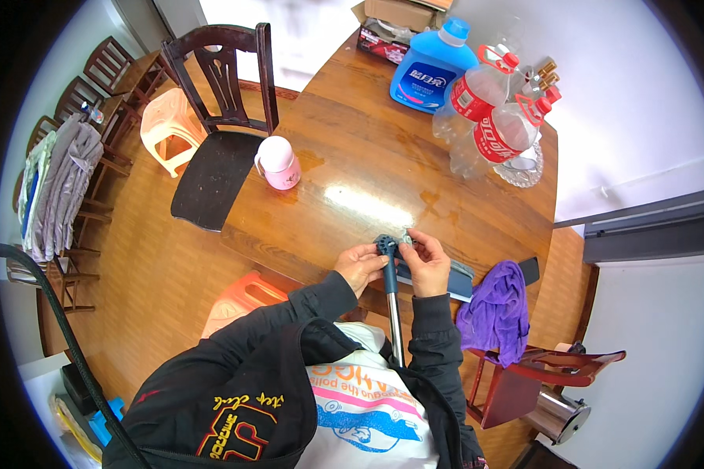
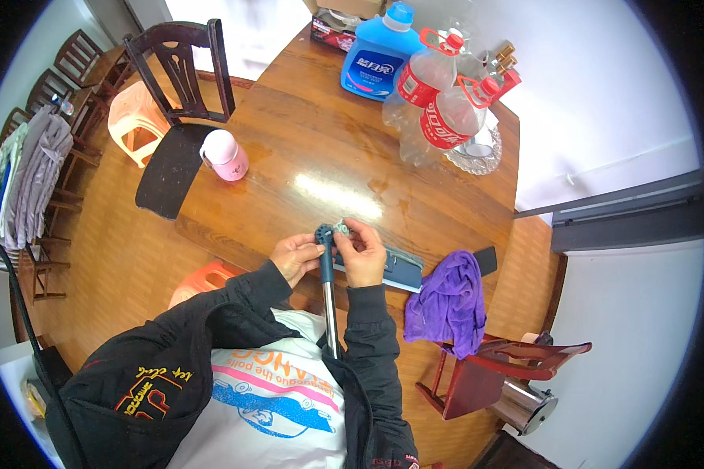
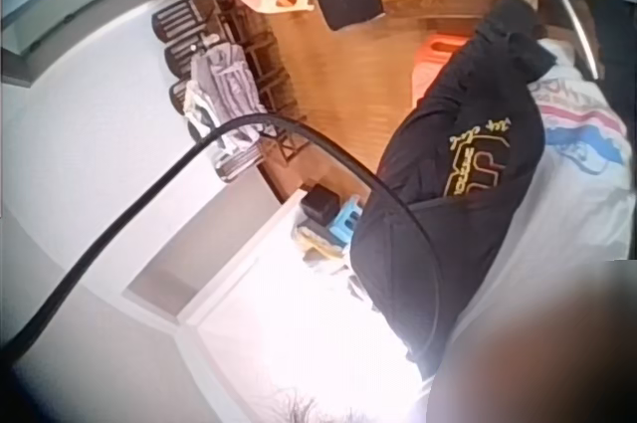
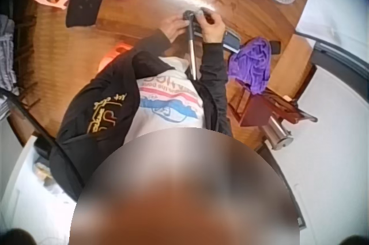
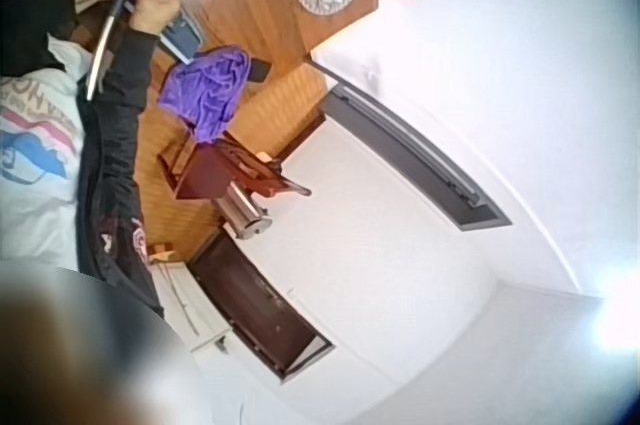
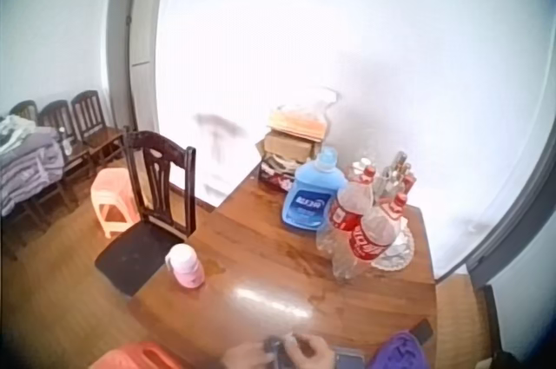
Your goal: The person moves a bucket and mop from a bathroom into a dining area. They place the mop handle and head on a wooden table, then use a small metal tool to tighten a screw on the mop head. Finally, they attach the mop head to the handle and secure it.
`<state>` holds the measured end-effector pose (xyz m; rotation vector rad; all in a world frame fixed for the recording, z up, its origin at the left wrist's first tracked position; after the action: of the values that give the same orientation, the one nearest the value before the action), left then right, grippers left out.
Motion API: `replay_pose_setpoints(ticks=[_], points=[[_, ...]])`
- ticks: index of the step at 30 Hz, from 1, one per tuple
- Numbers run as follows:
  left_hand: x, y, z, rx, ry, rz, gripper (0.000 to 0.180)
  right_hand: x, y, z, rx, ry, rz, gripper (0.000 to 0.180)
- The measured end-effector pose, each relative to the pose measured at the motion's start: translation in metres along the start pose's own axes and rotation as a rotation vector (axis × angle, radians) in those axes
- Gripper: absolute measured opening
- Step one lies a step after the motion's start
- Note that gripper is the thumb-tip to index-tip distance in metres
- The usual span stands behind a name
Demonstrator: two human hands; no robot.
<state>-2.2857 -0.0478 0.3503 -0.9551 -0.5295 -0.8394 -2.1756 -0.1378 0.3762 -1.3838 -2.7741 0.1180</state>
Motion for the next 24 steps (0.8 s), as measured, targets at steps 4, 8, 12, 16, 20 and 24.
replay_pose_setpoints(ticks=[4,8,12,16,20,24], points=[[-0.001,0.001,-0.002,0.0,-0.021,0.015,0.031,0.007,-0.001,-0.007,-0.177,-0.299,-0.073,0.028],[-0.004,0.003,-0.003,0.008,-0.019,-0.007,0.032,0.011,-0.004,-0.021,-0.206,-0.476,-0.099,0.029],[-0.007,0.004,-0.004,0.004,-0.003,-0.014,0.031,0.013,-0.003,-0.027,-0.178,-0.542,-0.119,0.028],[-0.006,0.004,-0.003,-0.001,0.012,-0.014,0.03,0.014,-0.003,-0.023,-0.187,-0.546,-0.092,0.028],[-0.006,0.003,-0.003,-0.004,0.011,-0.002,0.03,0.014,-0.003,-0.023,-0.183,-0.564,-0.107,0.027],[-0.008,0.004,-0.005,0.0,0.017,-0.011,0.029,0.016,-0.001,-0.025,-0.165,-0.596,-0.093,0.025]])
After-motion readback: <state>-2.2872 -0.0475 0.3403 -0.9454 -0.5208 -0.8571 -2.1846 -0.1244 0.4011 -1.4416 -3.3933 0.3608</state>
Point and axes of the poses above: each hand's wrist, its own y-axis towards the middle knuckle, its own x-axis out of the palm, z = x × y, the point moved 1 cm from there along y, towards the middle knuckle, and after that the axes turned 1 degree about -y, right-handed, at the moved point
